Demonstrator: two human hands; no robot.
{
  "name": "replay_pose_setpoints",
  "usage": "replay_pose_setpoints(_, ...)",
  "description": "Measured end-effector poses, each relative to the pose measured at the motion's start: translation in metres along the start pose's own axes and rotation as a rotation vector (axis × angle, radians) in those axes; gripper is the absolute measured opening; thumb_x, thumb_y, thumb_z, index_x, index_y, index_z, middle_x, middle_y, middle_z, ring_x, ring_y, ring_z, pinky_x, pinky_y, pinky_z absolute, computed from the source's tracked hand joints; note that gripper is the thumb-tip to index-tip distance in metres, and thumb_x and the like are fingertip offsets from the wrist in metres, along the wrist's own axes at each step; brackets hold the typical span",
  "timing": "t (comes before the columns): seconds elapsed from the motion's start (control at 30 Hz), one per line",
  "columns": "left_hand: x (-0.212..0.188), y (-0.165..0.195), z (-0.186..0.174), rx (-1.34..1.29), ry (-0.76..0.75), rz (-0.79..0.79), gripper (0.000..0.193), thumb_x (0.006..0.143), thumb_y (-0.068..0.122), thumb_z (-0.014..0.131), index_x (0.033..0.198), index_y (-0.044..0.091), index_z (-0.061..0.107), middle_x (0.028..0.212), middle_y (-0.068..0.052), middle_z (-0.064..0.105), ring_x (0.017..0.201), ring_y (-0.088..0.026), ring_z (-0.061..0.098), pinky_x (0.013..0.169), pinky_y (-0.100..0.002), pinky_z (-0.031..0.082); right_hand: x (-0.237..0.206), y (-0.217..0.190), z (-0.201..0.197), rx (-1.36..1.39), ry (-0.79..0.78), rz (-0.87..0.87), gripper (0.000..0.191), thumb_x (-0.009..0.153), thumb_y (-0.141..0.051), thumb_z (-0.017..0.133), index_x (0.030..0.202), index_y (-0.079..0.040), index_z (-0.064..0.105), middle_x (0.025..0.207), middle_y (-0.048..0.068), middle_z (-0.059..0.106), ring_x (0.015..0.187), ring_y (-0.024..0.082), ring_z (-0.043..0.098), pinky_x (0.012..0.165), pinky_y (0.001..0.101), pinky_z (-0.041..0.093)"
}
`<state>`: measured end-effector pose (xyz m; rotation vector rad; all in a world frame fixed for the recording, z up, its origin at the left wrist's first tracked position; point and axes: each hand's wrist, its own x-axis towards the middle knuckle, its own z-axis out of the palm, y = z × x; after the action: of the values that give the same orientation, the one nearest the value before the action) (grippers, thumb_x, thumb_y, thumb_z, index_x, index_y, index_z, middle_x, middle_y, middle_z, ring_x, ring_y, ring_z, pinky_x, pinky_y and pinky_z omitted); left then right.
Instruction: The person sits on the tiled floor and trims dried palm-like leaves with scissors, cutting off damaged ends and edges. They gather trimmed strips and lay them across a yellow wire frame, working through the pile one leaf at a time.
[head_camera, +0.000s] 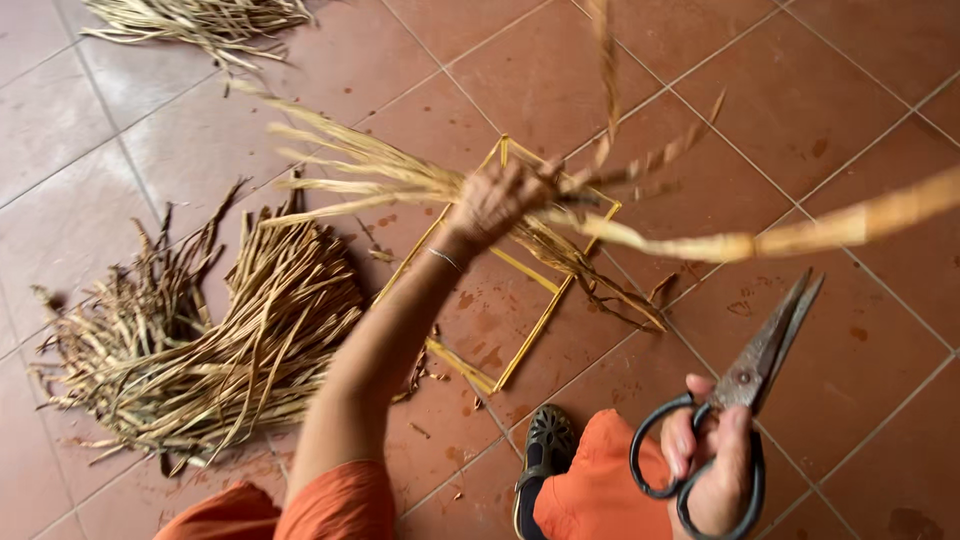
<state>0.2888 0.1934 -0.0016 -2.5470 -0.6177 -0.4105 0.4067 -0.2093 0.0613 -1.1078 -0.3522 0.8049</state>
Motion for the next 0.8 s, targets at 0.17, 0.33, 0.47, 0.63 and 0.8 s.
replay_pose_setpoints(0.17,-0.042,0.084,0.088,-0.36,-0.161,0.037,0.119,0.063,0.066,0.081,0.158,0.019,0.028,0.112,-0.013,0.054,0.098,-0.029,0.057,0.08,-0.043,0.049,0.0,0.018,-0.036,-0.009,-0.029,0.063,0.057,0.11,-0.051,0.039,0.134,-0.004,0.057,0.059,0.004,0.044,0.042,0.012,0.038,0.038,0.0259,0.034)
replay_pose_setpoints(0.33,-0.063,0.104,0.109,-0.395,-0.342,0.073,0.122,0.062,0.064,0.085,0.16,0.018,0.029,0.121,-0.009,0.051,0.106,-0.027,0.053,0.085,-0.041,0.047,0.003,0.043,-0.081,0.16,-0.217,0.152,0.063,0.108,-0.054,0.04,0.146,-0.004,0.049,0.059,0.007,0.049,0.043,0.017,0.046,0.035,0.0279,0.04)
replay_pose_setpoints(0.47,-0.068,0.101,0.09,-0.41,-0.233,0.122,0.122,0.068,0.06,0.085,0.164,0.02,0.021,0.13,-0.005,0.051,0.121,-0.025,0.051,0.1,-0.05,0.044,0.002,0.064,-0.109,0.262,-0.326,0.206,0.067,0.107,-0.054,0.044,0.152,-0.004,0.044,0.06,0.01,0.052,0.05,0.02,0.05,0.04,0.031,0.042)
replay_pose_setpoints(0.63,-0.068,0.073,0.055,-0.236,-0.441,0.19,0.14,0.061,0.07,0.087,0.162,0.026,0.0,0.159,-0.015,0.033,0.141,-0.032,0.035,0.115,-0.071,0.025,0.002,0.071,-0.129,0.271,-0.399,0.225,0.067,0.107,-0.053,0.046,0.154,-0.005,0.041,0.06,0.011,0.053,0.051,0.021,0.05,0.043,0.0323,0.043)
replay_pose_setpoints(0.8,-0.065,0.007,0.057,-0.072,-0.631,0.032,0.154,0.052,0.071,0.09,0.165,0.026,-0.005,0.175,-0.012,0.005,0.159,-0.034,0.008,0.122,-0.069,0.009,-0.002,0.074,-0.131,0.294,-0.382,0.248,0.066,0.107,-0.051,0.047,0.154,-0.005,0.041,0.06,0.011,0.053,0.05,0.02,0.05,0.043,0.0321,0.043)
